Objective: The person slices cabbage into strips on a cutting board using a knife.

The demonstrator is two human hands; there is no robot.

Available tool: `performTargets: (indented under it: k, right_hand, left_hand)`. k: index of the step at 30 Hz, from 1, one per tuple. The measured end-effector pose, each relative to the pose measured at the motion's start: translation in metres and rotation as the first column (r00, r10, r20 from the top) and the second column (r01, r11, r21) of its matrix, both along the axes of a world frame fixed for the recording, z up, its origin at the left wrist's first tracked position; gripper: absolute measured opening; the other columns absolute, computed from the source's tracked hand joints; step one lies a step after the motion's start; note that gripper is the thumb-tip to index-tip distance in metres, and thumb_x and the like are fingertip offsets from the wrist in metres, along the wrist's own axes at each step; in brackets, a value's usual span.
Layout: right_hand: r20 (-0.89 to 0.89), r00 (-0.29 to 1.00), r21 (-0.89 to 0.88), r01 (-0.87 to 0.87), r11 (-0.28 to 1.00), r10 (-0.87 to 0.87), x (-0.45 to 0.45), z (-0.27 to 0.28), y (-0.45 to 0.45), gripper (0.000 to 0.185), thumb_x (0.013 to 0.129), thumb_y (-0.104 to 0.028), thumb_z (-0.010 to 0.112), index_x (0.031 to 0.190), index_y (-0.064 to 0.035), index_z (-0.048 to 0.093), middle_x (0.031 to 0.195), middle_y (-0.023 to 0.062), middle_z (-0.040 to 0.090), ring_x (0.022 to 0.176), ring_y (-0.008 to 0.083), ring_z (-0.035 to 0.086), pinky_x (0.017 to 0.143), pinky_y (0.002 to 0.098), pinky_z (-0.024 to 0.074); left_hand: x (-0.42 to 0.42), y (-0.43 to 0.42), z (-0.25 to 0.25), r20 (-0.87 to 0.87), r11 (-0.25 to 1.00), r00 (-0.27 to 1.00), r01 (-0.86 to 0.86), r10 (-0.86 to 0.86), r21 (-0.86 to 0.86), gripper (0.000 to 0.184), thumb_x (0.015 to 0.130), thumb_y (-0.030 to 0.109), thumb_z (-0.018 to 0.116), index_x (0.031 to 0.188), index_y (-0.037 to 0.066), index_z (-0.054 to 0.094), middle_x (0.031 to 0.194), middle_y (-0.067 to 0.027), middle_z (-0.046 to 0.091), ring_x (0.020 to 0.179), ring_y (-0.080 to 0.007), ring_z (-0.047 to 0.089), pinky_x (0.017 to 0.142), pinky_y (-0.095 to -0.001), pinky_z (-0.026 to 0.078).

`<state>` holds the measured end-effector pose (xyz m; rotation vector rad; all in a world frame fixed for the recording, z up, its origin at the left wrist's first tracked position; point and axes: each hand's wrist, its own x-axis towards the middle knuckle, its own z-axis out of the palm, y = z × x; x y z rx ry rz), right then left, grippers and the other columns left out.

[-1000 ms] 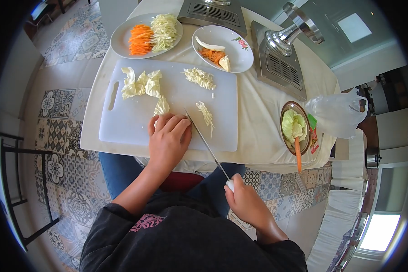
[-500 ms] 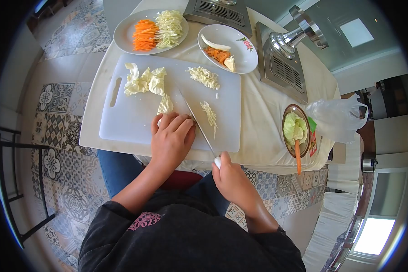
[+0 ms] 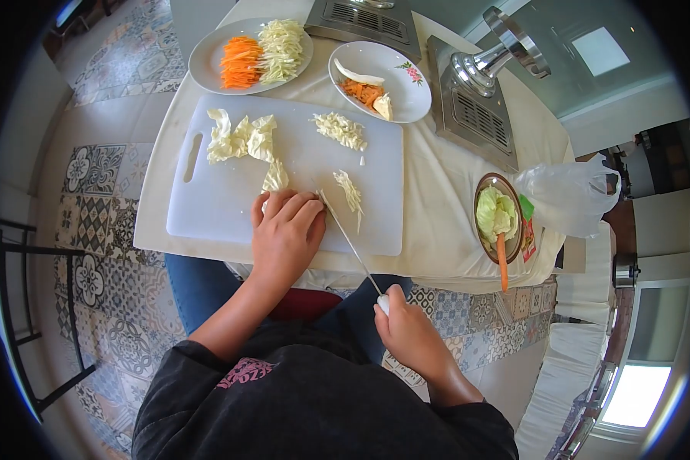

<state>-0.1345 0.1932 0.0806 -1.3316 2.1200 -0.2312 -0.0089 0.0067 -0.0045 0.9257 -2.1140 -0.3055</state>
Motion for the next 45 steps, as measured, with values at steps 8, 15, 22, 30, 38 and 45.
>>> performTargets:
  k: [8,15,22,30,38,45]
  right_hand:
    - [0.016,1.0,0.144,0.001,0.99,-0.004,-0.011,0.033,0.033,0.029,0.101,-0.023,0.053,0.105,0.003,0.041,0.073,0.0315,0.064,0.072,0.0515,0.064,0.066,0.0599,0.0486]
    - [0.021,1.0,0.164,0.005,0.986,-0.009,-0.017,0.039,0.052,0.03,0.101,-0.026,0.052,0.108,0.0024,0.043,0.075,0.0304,0.065,0.072,0.0514,0.063,0.067,0.0603,0.047]
    - [0.077,0.995,-0.039,0.068,0.997,-0.065,-0.003,0.005,0.028,0.028,0.101,-0.025,0.053,0.104,0.0009,0.044,0.076,0.0314,0.065,0.075,0.0523,0.063,0.067,0.0606,0.0471]
    - [0.117,0.985,-0.133,0.145,0.981,-0.129,-0.005,-0.007,0.001,0.027,0.1,-0.024,0.056,0.101,0.002,0.048,0.079,0.0305,0.065,0.079,0.0512,0.063,0.067,0.0568,0.0474]
    - [0.114,0.987,-0.102,0.129,0.986,-0.117,0.005,0.001,0.0,0.026,0.1,-0.023,0.057,0.101,0.0018,0.048,0.079,0.0297,0.066,0.079,0.0508,0.064,0.067,0.0562,0.0483]
    - [0.099,0.993,-0.145,0.084,0.986,-0.07,0.007,-0.002,0.003,0.027,0.101,-0.025,0.055,0.101,0.0009,0.045,0.076,0.0298,0.066,0.074,0.051,0.064,0.065,0.0602,0.0486]
  left_hand:
    - [0.001,0.001,0.001,-0.001,1.0,1.0,0.011,-0.011,0.021,0.014,0.08,0.011,0.076,0.093,0.014,0.07,0.101,0.0023,0.071,0.106,-0.0217,0.062,0.102,-0.0465,0.038]
    - [0.001,0.001,0.001,0.015,1.0,1.0,0.001,-0.002,0.007,0.01,0.084,0.014,0.073,0.093,0.014,0.068,0.098,0.0019,0.07,0.105,-0.0203,0.062,0.104,-0.046,0.037]
    - [0.001,0.001,-0.001,0.0,1.0,1.0,0.007,-0.007,0.005,0.01,0.084,0.013,0.073,0.092,0.014,0.068,0.098,0.0016,0.07,0.105,-0.0205,0.063,0.104,-0.0463,0.037]
    - [0.003,0.0,-0.005,-0.059,0.999,0.997,0.039,-0.039,0.005,0.01,0.081,0.009,0.073,0.089,0.013,0.069,0.098,0.0012,0.071,0.105,-0.0203,0.064,0.104,-0.045,0.038]
    - [0.002,0.0,-0.005,-0.048,1.0,0.999,0.012,-0.012,-0.006,0.009,0.081,0.011,0.075,0.088,0.013,0.069,0.097,0.0014,0.071,0.104,-0.0201,0.064,0.103,-0.0443,0.039]
    - [0.001,0.001,0.0,-0.005,1.0,1.0,0.003,-0.003,0.007,0.009,0.082,0.013,0.073,0.089,0.013,0.069,0.097,0.0018,0.07,0.103,-0.02,0.063,0.103,-0.045,0.038]
